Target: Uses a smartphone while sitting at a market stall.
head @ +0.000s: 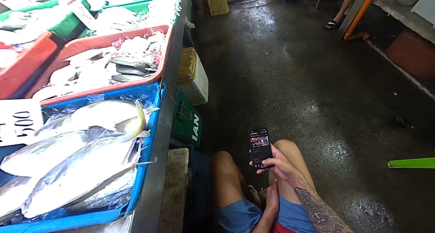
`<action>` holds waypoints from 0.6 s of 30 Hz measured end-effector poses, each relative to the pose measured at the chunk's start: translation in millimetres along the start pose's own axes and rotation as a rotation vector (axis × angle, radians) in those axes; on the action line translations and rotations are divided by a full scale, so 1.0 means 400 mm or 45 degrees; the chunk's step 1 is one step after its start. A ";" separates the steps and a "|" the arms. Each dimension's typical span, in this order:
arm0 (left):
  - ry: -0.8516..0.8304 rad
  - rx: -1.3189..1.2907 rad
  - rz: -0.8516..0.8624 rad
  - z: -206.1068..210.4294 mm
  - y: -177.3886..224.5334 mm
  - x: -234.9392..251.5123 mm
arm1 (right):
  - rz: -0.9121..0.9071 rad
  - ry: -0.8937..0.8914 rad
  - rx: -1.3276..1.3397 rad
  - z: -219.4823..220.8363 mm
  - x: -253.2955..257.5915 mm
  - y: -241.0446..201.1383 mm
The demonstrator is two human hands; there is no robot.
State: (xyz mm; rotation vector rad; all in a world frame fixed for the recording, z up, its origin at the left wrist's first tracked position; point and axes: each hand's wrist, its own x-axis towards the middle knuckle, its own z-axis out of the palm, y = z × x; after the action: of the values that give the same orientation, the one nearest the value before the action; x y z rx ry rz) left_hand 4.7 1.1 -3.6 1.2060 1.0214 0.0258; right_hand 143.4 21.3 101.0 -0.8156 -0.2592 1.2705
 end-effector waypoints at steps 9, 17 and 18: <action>-0.003 -0.027 0.003 0.002 0.002 -0.002 | 0.007 0.002 -0.015 0.002 -0.003 -0.003; -0.005 -0.047 -0.014 0.003 0.001 0.001 | 0.033 0.049 0.002 0.006 0.000 -0.004; -0.004 -0.047 -0.013 0.003 0.001 0.001 | 0.036 0.054 0.003 0.006 0.001 -0.004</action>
State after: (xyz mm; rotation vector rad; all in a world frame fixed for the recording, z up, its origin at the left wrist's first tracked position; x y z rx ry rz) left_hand 6.0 0.8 -3.5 1.1667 1.0201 0.0347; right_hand 143.4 22.4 103.6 -0.8458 -0.2133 1.2782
